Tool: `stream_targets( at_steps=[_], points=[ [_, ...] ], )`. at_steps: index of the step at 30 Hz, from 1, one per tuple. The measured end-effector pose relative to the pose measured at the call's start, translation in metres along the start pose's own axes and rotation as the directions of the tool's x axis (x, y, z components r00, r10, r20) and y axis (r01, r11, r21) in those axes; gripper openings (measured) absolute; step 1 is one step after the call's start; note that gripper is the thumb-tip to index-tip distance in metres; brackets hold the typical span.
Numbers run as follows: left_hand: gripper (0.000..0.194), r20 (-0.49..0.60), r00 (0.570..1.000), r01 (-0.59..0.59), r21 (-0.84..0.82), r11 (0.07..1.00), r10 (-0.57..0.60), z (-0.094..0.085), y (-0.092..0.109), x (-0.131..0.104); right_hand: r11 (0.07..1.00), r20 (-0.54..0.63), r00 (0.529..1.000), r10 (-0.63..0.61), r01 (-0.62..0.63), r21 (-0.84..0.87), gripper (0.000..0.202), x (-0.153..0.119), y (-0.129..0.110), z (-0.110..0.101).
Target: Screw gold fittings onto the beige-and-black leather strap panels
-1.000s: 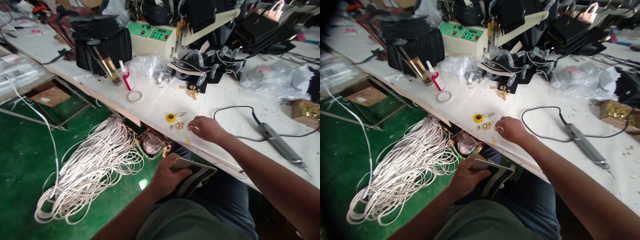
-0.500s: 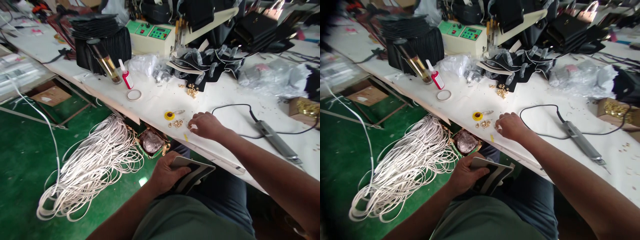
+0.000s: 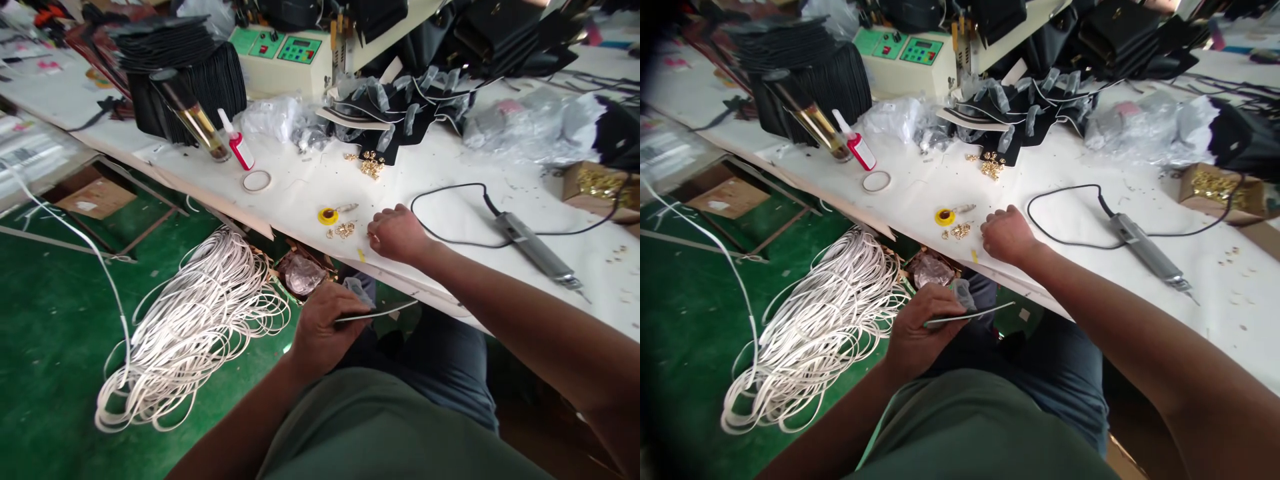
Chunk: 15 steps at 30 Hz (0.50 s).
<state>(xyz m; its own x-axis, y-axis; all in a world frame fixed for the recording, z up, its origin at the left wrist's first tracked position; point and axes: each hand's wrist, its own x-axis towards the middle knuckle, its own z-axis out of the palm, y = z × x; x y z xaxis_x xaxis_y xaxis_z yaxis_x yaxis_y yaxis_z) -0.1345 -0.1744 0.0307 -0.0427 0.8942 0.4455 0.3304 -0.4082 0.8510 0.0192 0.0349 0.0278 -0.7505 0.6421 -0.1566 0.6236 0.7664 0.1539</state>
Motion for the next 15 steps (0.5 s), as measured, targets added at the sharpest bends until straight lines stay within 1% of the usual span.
stream_targets(
  at_steps=[3,5,6,7,8,9,10,11,12,13,14,15],
  points=[
    [0.017,0.026,0.989,-0.149,0.111,0.983,0.147,-0.001,0.004,0.001,0.999,-0.007,0.999,0.031,-0.031,0.02,0.026,0.0,0.001,0.002],
    [0.018,0.06,0.974,-0.225,0.168,0.96,0.218,-0.002,0.007,0.001,0.995,-0.032,0.998,0.062,-0.059,0.078,0.024,-0.002,0.001,-0.002],
    [0.019,0.077,0.967,-0.254,0.189,0.948,0.244,-0.003,0.008,0.001,0.985,-0.056,0.994,0.095,-0.086,0.147,0.023,-0.006,0.001,-0.006],
    [0.02,0.092,0.961,-0.276,0.207,0.939,0.263,-0.004,0.009,0.0,0.958,-0.08,0.986,0.144,-0.118,0.262,0.021,-0.012,0.0,-0.01],
    [0.022,0.105,0.955,-0.293,0.222,0.93,0.276,-0.004,0.011,-0.001,0.895,-0.088,0.976,0.2,-0.145,0.421,0.02,-0.021,-0.001,-0.016],
    [0.023,0.116,0.951,-0.306,0.236,0.922,0.286,-0.004,0.012,-0.002,0.78,-0.068,0.965,0.255,-0.164,0.604,0.019,-0.033,-0.004,-0.022],
    [0.024,0.126,0.947,-0.318,0.25,0.915,0.295,-0.004,0.013,-0.002,0.608,-0.018,0.956,0.293,-0.172,0.775,0.02,-0.048,-0.008,-0.027],
    [0.024,0.138,0.942,-0.332,0.263,0.906,0.305,-0.004,0.015,-0.003,0.396,0.05,0.953,0.299,-0.171,0.902,0.022,-0.064,-0.012,-0.033],
    [0.024,0.148,0.937,-0.346,0.276,0.897,0.316,-0.003,0.016,-0.003,0.186,0.113,0.954,0.279,-0.169,0.968,0.025,-0.081,-0.017,-0.038],
    [0.023,0.161,0.932,-0.36,0.287,0.888,0.325,-0.002,0.017,-0.003,0.011,0.162,0.956,0.244,-0.169,0.985,0.027,-0.098,-0.022,-0.041],
    [0.023,0.177,0.925,-0.374,0.295,0.879,0.335,-0.001,0.018,-0.002,-0.117,0.19,0.96,0.204,-0.169,0.979,0.027,-0.114,-0.028,-0.044],
    [0.022,0.194,0.918,-0.391,0.3,0.87,0.345,0.001,0.02,-0.001,-0.199,0.206,0.963,0.172,-0.171,0.965,0.026,-0.129,-0.033,-0.045]
  ],
)
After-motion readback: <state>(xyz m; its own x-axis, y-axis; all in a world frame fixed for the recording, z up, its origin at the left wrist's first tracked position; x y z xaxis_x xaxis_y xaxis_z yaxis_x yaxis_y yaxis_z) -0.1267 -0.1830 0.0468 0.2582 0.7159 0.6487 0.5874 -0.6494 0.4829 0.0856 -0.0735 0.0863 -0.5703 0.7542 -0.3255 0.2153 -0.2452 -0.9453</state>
